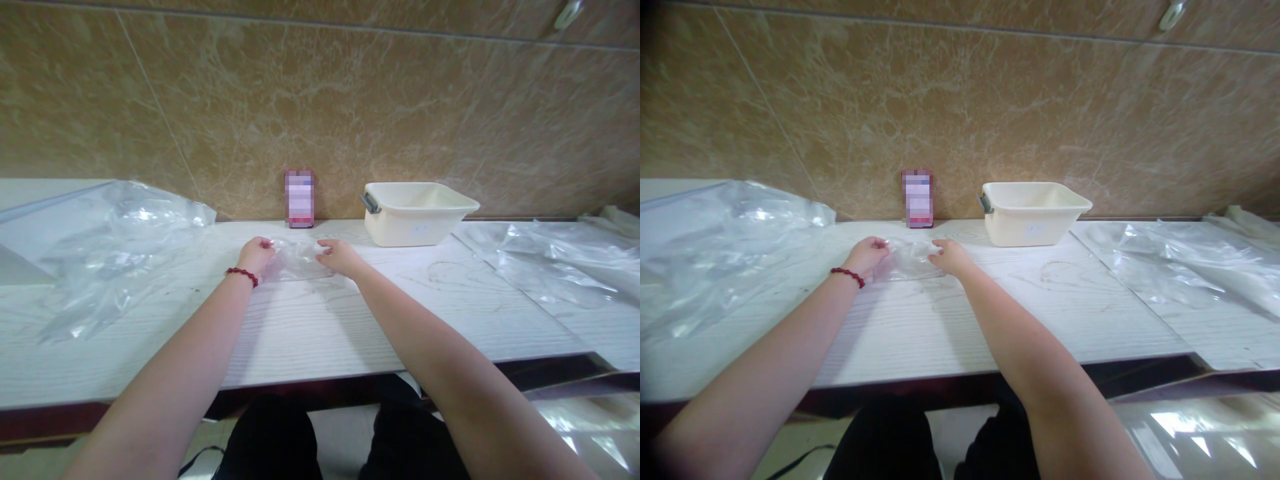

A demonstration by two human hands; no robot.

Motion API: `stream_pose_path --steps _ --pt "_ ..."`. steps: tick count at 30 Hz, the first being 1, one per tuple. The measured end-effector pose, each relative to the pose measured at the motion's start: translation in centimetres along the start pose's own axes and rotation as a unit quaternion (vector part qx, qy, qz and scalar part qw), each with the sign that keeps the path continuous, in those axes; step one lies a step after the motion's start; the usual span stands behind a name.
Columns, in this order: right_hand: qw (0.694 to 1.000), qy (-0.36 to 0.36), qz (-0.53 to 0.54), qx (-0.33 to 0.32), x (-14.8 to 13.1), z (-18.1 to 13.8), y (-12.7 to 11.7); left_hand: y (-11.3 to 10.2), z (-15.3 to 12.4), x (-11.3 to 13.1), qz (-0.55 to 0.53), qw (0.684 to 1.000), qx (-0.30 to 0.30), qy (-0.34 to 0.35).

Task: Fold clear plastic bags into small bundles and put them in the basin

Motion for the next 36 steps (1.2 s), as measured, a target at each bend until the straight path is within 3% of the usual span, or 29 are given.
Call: stream_pose_path --steps 5,9,16,21,25,28,32,36 --pt "0.999 -0.034 -0.022 0.002 -0.4 0.2 -0.1 0.1 -0.2 0.1 -0.021 1.000 -0.015 0.001" --pt "0.996 -0.077 -0.035 0.000 -0.9 0.4 0.0 0.1 -0.1 0.5 0.011 0.999 -0.023 0.040" --pt "0.992 -0.051 -0.098 -0.060 -0.5 0.7 0.7 0.5 0.0 1.2 0.174 0.979 -0.042 0.096" --pt "0.989 -0.045 -0.114 -0.085 -0.3 1.2 1.2 0.2 -0.1 1.8 0.196 0.973 -0.043 0.117" --pt "0.988 -0.057 -0.120 -0.081 -0.3 1.3 1.3 -0.1 -1.2 4.7 0.202 0.945 0.007 0.258" --pt "0.989 -0.057 -0.114 -0.075 -0.3 1.3 1.2 2.4 -3.2 6.1 0.206 0.911 -0.078 0.348" --pt "0.991 -0.044 -0.101 -0.070 -0.1 1.3 1.1 5.3 -4.8 4.6 0.259 0.888 -0.198 0.325" --pt "0.989 -0.056 -0.117 -0.069 -0.4 1.2 1.0 5.6 -5.3 3.7 0.304 0.871 -0.225 0.315"
Point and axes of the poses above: each hand's wrist, its own z-axis towards the middle knuckle, its own y-axis out of the palm, x = y × z, the point moved 8 cm from there along z, towards the middle knuckle, and after that the axes turned 11 degrees about x, right-handed, at the moved point
